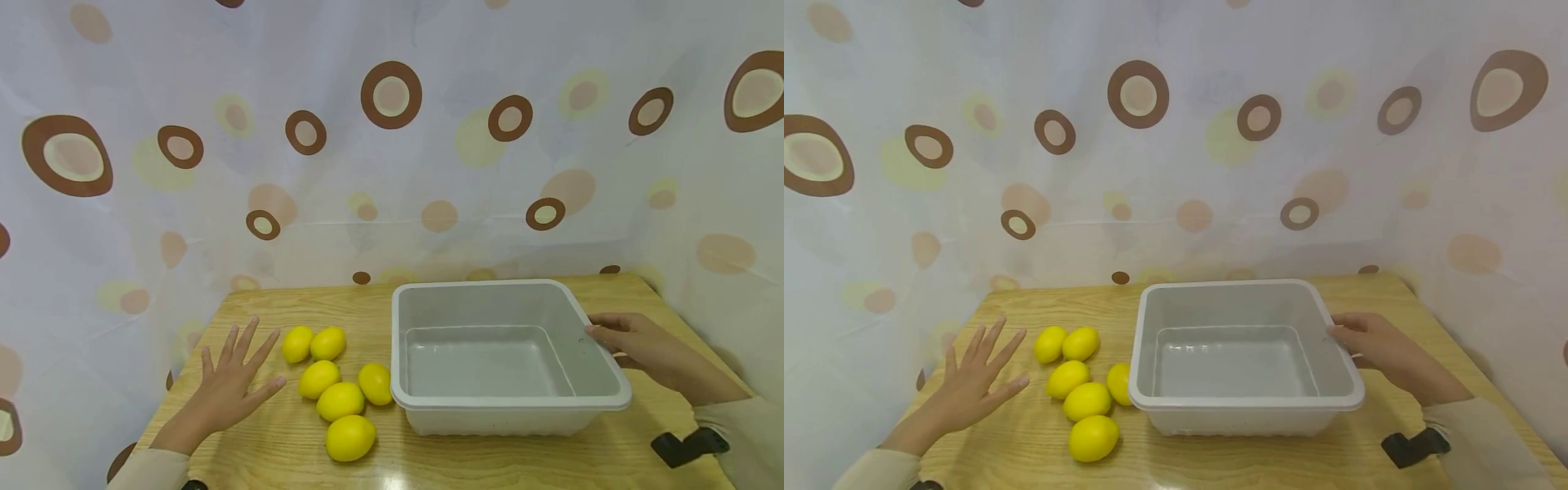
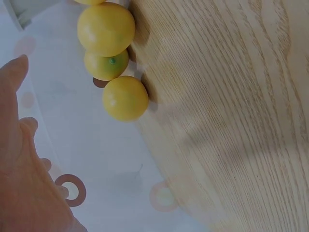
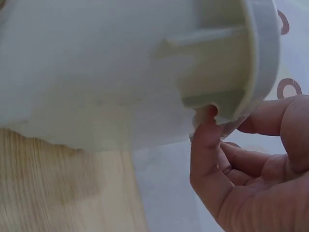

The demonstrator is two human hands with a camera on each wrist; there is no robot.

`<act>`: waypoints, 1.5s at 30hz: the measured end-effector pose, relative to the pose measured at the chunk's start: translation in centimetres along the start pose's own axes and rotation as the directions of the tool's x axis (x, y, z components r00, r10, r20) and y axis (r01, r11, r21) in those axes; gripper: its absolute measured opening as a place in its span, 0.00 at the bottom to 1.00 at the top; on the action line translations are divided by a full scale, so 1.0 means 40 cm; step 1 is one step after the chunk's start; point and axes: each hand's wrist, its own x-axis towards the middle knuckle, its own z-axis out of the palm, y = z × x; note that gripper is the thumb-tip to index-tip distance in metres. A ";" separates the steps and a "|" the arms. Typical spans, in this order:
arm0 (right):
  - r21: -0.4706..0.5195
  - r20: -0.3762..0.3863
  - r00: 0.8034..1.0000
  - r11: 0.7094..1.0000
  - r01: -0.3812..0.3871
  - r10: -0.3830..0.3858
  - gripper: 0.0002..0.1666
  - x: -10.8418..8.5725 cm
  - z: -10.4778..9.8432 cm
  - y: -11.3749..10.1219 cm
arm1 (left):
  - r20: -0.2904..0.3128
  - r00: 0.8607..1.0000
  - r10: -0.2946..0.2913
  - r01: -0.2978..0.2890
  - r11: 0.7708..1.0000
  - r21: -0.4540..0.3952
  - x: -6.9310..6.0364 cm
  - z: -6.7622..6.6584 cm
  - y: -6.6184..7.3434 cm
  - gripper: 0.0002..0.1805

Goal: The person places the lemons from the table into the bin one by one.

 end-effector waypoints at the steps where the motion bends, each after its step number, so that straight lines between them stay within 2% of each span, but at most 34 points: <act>1: 0.014 0.004 1.000 1.000 0.005 -0.005 0.36 0.001 -0.001 0.005 | 0.003 1.000 0.000 0.000 1.000 0.000 0.000 0.000 0.001 0.41; 7: 0.058 -0.037 0.999 0.998 0.022 -0.020 0.35 0.003 0.005 0.025 | 0.015 1.000 0.001 -0.001 1.000 -0.006 0.001 0.003 0.007 0.41; 12: 0.017 -0.098 0.995 1.000 0.012 -0.010 0.36 0.001 0.022 0.026 | 0.020 1.000 0.006 -0.005 1.000 -0.014 0.002 0.005 0.011 0.40; 15: -0.060 -0.159 0.987 0.998 0.011 -0.020 0.36 -0.001 0.040 0.025 | 0.022 1.000 0.009 -0.009 1.000 -0.008 0.003 0.007 0.013 0.40; 19: -0.206 -0.269 0.961 0.978 0.012 -0.068 0.33 0.000 0.069 0.024 | 0.023 1.000 0.013 -0.012 1.000 -0.005 0.006 0.008 0.015 0.40; 22: -0.268 -0.317 0.944 0.963 0.008 -0.096 0.32 0.000 0.086 0.020 | 0.028 0.999 0.016 -0.015 1.000 -0.010 0.009 0.008 0.017 0.40; 31: -0.265 -0.367 0.922 0.964 0.023 -0.123 0.33 -0.008 0.098 0.014 | 0.027 0.999 0.040 -0.040 0.999 -0.006 0.015 0.012 0.031 0.40; 39: -0.260 -0.390 0.910 0.965 0.037 -0.140 0.33 -0.011 0.103 0.013 | 0.008 0.994 0.109 -0.109 0.994 0.000 0.026 0.022 0.061 0.37; 43: -0.252 -0.392 0.909 0.967 0.043 -0.142 0.33 -0.009 0.103 0.014 | -0.022 0.988 0.152 -0.151 0.988 0.035 0.023 0.019 0.091 0.37; 45: -0.248 -0.391 0.908 0.968 0.049 -0.147 0.32 -0.009 0.102 0.016 | -0.043 0.981 0.189 -0.187 0.981 0.047 0.020 0.020 0.109 0.37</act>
